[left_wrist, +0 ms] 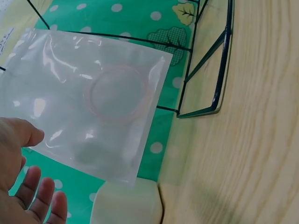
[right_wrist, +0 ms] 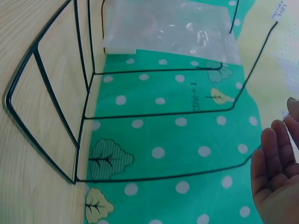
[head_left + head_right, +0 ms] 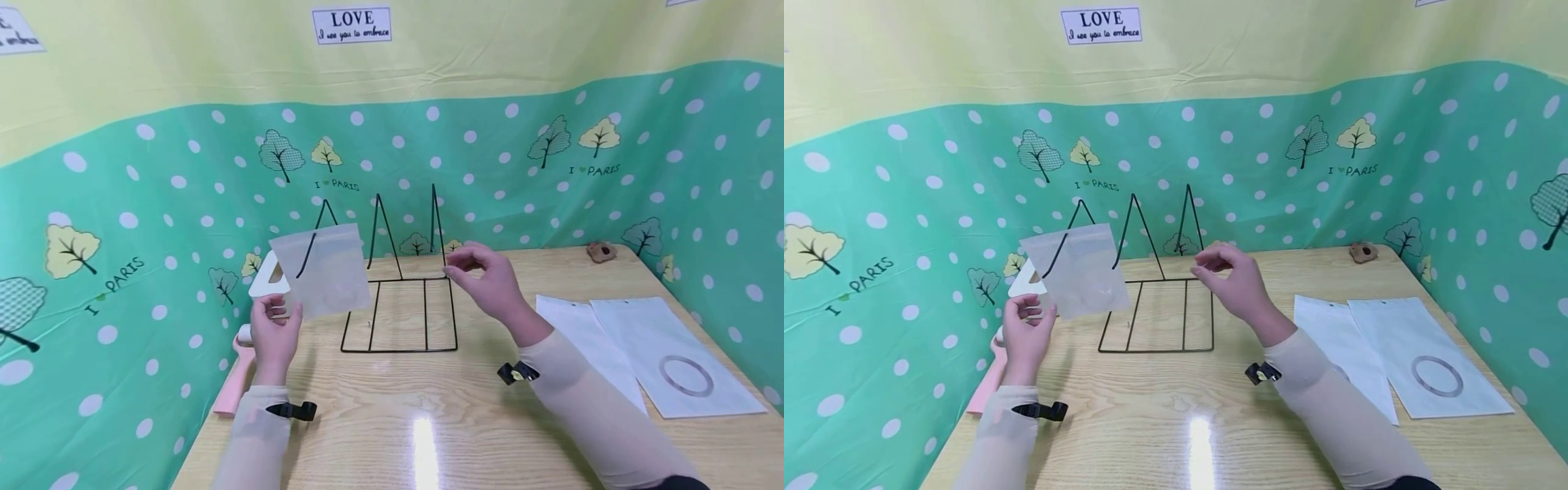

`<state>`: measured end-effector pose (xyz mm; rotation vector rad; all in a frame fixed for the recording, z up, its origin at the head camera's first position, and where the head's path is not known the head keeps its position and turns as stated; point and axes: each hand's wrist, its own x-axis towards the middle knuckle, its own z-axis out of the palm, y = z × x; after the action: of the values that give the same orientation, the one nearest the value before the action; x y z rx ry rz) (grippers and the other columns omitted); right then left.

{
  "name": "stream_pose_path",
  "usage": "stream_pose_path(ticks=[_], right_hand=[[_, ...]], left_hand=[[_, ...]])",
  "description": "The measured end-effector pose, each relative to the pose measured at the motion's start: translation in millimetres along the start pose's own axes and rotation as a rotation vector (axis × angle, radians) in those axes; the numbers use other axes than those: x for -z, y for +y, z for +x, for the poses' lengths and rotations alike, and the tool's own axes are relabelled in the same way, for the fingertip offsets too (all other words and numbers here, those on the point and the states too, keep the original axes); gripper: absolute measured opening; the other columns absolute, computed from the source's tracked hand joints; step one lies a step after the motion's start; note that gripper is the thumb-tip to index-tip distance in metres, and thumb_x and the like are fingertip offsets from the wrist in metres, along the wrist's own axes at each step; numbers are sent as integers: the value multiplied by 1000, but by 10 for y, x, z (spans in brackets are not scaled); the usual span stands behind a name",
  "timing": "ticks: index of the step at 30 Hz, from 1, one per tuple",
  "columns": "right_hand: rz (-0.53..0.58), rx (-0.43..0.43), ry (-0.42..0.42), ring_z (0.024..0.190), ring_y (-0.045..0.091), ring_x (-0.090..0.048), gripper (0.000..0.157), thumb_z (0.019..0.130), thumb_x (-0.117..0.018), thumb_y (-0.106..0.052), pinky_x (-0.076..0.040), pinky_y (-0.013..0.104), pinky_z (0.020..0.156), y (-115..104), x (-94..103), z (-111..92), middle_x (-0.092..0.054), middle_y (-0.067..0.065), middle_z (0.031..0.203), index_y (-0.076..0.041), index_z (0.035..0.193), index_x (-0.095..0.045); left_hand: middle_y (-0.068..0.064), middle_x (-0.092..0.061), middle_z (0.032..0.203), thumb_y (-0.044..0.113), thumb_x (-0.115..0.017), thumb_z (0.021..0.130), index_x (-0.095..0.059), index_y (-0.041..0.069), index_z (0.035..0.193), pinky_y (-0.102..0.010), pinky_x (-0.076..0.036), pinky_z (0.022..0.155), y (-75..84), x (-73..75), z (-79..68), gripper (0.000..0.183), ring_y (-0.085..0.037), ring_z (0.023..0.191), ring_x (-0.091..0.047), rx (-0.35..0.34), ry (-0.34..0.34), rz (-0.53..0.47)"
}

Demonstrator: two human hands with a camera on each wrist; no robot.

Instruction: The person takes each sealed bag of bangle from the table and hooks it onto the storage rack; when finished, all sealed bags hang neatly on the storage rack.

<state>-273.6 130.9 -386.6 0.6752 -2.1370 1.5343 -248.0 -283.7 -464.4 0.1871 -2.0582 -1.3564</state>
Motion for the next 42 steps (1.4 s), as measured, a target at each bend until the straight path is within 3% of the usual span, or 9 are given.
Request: stream_pose_path(ticks=[5,9,15,22,23,25,29,31,42], right_hand=[[-36,15,45,92,16,-66,14,94,-81,-11,-53,23,82,3,247,-84,-74,4,103,-9,108,-78],[-78,15,81,90,14,-65,15,93,-79,-3,-52,24,83,-40,427,-164,-74,10,101,-4,108,-77],[-135,-27,119,90,9,-63,16,94,-75,3,-49,19,83,-126,680,-260,-72,21,103,6,109,-74],[-160,-71,153,93,7,-62,18,97,-76,-7,-47,18,83,110,942,-276,-72,13,108,-2,115,-75],[-153,-69,154,93,9,-62,19,97,-76,-8,-48,19,84,129,970,-270,-72,12,107,-3,115,-75],[-133,-64,161,94,10,-62,19,98,-76,-9,-48,20,84,146,1023,-261,-72,10,107,-3,116,-75],[-144,-66,189,94,11,-62,21,98,-76,-10,-48,19,83,175,1137,-252,-72,4,105,-1,116,-75],[-149,-74,209,93,12,-62,22,98,-76,-11,-48,19,83,203,1203,-252,-71,3,105,0,116,-74],[-176,-239,265,95,13,-61,35,99,-76,-28,-50,14,76,449,1536,-287,-69,-5,110,-3,123,-72]], left_hand=[[-9,-61,117,15,-79,95,-60,4,123,-24,-47,79,-10,7,-82,35,-29,103,-60,-18,-48,22],[-10,-65,112,15,-80,94,-67,4,114,-21,-46,76,-26,7,-140,27,-32,99,-62,-40,-107,52],[-9,-68,112,25,-81,95,-70,5,113,-23,-47,76,-83,-2,-219,29,-23,97,-60,14,-245,96],[-8,-69,110,30,-81,94,-71,7,113,-35,-52,79,-213,-19,-262,31,-23,94,-63,28,-358,148],[-9,-69,110,29,-81,94,-71,6,114,-38,-50,87,-238,-23,-263,32,-24,93,-64,24,-372,151],[-10,-70,110,29,-82,94,-71,4,115,-41,-50,89,-283,-28,-269,34,-24,92,-65,22,-410,161],[-16,-70,115,29,-82,94,-70,2,121,-37,-52,87,-366,-53,-267,39,-25,92,-67,29,-488,155],[-17,-69,117,29,-82,94,-69,2,124,-34,-55,79,-395,-67,-269,42,-25,94,-66,43,-520,141],[-11,-68,119,28,-83,93,-65,6,134,-36,-51,84,-481,-150,-307,50,-23,98,-63,92,-583,195]])
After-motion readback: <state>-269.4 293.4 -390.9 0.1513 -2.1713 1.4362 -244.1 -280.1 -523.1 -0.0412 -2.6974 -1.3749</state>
